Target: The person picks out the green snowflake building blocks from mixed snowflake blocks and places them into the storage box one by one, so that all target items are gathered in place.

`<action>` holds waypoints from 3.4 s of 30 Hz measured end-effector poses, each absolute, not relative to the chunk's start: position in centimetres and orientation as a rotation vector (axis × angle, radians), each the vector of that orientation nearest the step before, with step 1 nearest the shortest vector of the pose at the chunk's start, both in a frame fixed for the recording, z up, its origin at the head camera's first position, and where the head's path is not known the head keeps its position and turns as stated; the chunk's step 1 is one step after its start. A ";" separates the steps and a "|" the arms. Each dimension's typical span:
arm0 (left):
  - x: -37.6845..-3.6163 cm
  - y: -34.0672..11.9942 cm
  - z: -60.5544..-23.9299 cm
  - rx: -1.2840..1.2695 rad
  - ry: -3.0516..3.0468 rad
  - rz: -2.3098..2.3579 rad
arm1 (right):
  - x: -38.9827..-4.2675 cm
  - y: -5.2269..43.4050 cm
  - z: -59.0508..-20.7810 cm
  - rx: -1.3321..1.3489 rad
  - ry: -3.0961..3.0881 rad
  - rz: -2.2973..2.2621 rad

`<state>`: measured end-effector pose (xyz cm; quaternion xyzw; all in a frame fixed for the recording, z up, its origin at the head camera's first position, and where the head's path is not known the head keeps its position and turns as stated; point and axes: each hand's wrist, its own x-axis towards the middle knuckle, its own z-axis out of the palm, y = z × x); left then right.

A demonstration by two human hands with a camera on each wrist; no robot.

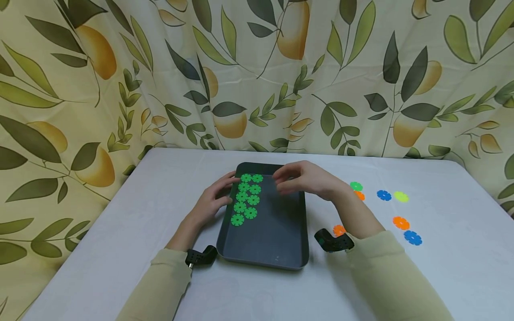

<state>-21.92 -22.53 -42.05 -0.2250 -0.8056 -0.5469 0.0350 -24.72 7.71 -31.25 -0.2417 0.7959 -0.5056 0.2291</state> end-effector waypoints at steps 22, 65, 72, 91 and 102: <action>-21.7 -22.4 -41.8 -0.681 -2.470 -1.688 | -24.8 16.1 -31.3 -0.512 2.326 -1.461; -21.7 -22.4 -42.0 -0.657 -2.474 -1.723 | -29.2 26.2 -35.9 -0.358 2.561 -1.067; -21.7 -22.4 -41.8 -0.672 -2.471 -1.709 | -29.6 26.2 -36.1 -0.375 2.585 -1.015; -21.9 -22.5 -42.0 -0.666 -2.477 -1.693 | -29.9 25.3 -36.4 -0.393 2.694 -0.838; -21.8 -22.4 -41.8 -0.667 -2.482 -1.692 | -29.8 25.0 -36.3 -0.391 2.669 -0.841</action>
